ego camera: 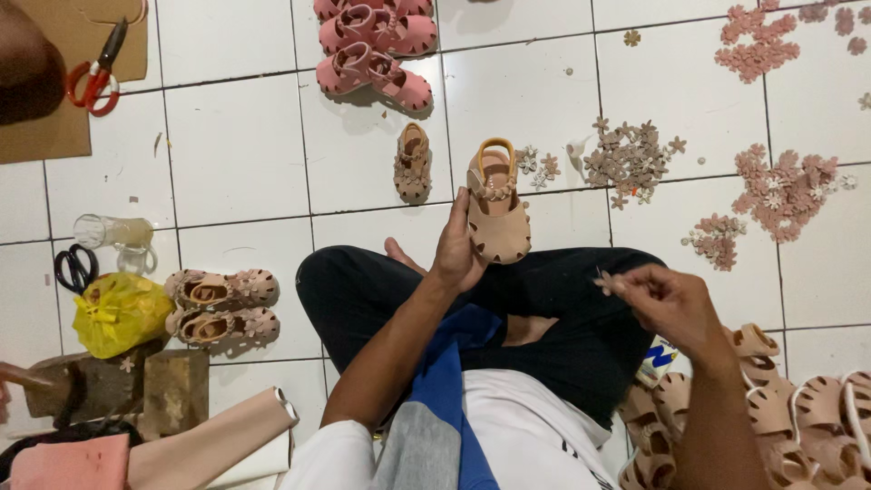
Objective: The person sits on the floor and decorates children's sandals by gluing small flower-shaped cutouts onto the shoe upper. They apply glue from a squeeze bottle onto the sandal, pick a flower piece from the floor, press it onto the glued spot, and repeat for several pieces on one sandal.
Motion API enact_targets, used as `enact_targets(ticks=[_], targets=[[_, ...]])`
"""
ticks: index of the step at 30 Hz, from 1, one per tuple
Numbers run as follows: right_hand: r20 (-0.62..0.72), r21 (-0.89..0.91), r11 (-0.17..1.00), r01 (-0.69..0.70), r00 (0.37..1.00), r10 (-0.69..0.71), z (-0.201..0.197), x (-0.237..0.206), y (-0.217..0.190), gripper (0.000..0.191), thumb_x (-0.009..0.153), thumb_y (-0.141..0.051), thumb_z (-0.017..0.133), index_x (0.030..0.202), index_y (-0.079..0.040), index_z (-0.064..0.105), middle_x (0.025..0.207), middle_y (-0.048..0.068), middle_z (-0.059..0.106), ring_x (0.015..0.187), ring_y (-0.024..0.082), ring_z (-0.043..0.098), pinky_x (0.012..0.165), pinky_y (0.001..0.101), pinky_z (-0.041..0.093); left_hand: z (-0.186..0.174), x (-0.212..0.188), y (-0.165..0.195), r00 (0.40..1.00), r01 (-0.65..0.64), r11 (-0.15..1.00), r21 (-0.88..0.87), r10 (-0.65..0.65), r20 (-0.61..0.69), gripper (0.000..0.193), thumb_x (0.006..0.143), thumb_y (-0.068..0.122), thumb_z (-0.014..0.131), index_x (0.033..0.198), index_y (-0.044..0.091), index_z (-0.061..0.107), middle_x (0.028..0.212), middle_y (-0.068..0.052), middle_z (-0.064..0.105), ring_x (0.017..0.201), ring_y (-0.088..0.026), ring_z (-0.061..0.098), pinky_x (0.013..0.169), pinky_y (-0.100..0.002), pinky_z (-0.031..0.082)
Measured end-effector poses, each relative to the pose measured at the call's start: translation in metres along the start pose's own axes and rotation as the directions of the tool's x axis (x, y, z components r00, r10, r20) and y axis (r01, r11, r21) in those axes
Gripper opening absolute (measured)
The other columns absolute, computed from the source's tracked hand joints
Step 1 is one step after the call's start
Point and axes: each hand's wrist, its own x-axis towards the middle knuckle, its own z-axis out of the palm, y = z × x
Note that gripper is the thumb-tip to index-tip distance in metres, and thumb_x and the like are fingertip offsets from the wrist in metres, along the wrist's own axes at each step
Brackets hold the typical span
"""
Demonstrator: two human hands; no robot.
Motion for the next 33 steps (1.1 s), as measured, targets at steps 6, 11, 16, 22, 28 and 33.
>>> enact_targets(ticks=[6,11,16,22,28,33], targets=[[-0.069,0.354,0.906,0.233,0.972,-0.223,0.077,0.002,-0.093,0.016,0.093,-0.012,0.077,0.097,0.003,0.074,0.072,0.003,0.066,0.055,0.004,0.054,0.049,0.0185,0.044,0.022,0.000,0.006,0.998,0.010,0.999,0.040,-0.007,-0.069,0.054,0.115,0.047,0.029,0.142,0.005,0.049,0.126,-0.012,0.066,0.112,-0.021,0.067,0.098,-0.039,0.058],[-0.094,0.365,0.904,0.224,0.975,-0.204,0.094,0.013,-0.118,0.013,0.092,-0.010,0.076,0.097,0.002,0.074,0.069,0.002,0.066,0.052,0.004,0.054,0.046,0.0188,0.043,0.026,-0.001,0.009,1.000,-0.007,0.998,0.063,0.007,0.000,0.056,0.116,0.048,0.028,0.139,0.002,0.052,0.121,-0.014,0.068,0.108,-0.022,0.070,0.095,-0.038,0.059],[-0.078,0.372,0.906,0.202,0.979,-0.187,0.094,0.015,-0.115,0.013,0.092,-0.009,0.076,0.095,0.003,0.073,0.069,0.001,0.065,0.052,0.004,0.053,0.046,0.0189,0.042,0.026,0.000,0.010,1.000,-0.030,0.997,0.074,0.030,-0.005,0.056,0.118,0.047,0.028,0.140,0.001,0.052,0.122,-0.014,0.068,0.111,-0.022,0.069,0.099,-0.038,0.058],[-0.132,0.448,0.860,0.243,0.970,-0.206,0.083,0.016,-0.104,0.009,0.095,-0.006,0.073,0.095,0.003,0.071,0.067,0.001,0.062,0.051,0.005,0.052,0.046,0.0196,0.041,0.025,-0.001,0.012,0.998,0.002,0.999,0.044,0.001,-0.061,0.057,0.115,0.047,0.027,0.141,0.003,0.051,0.125,-0.015,0.067,0.112,-0.023,0.068,0.101,-0.039,0.057],[-0.278,0.479,0.818,0.319,0.939,-0.203,0.062,0.036,-0.093,0.010,0.098,-0.006,0.073,0.094,0.002,0.069,0.066,0.002,0.060,0.050,0.006,0.051,0.046,0.0210,0.042,0.033,-0.008,0.013,0.997,-0.002,0.999,0.045,-0.001,0.074,0.066,0.118,0.052,0.019,0.147,0.002,0.049,0.131,-0.020,0.065,0.109,-0.025,0.069,0.095,-0.040,0.061],[-0.287,0.488,0.822,0.295,0.943,-0.168,0.063,0.045,-0.087,0.010,0.097,-0.006,0.073,0.094,0.002,0.069,0.066,0.001,0.060,0.051,0.006,0.051,0.046,0.0214,0.042,0.048,-0.008,0.010,0.993,0.034,0.999,0.016,-0.036,0.115,0.068,0.117,0.052,0.015,0.153,0.003,0.044,0.140,-0.020,0.062,0.109,-0.024,0.069,0.089,-0.038,0.063]])
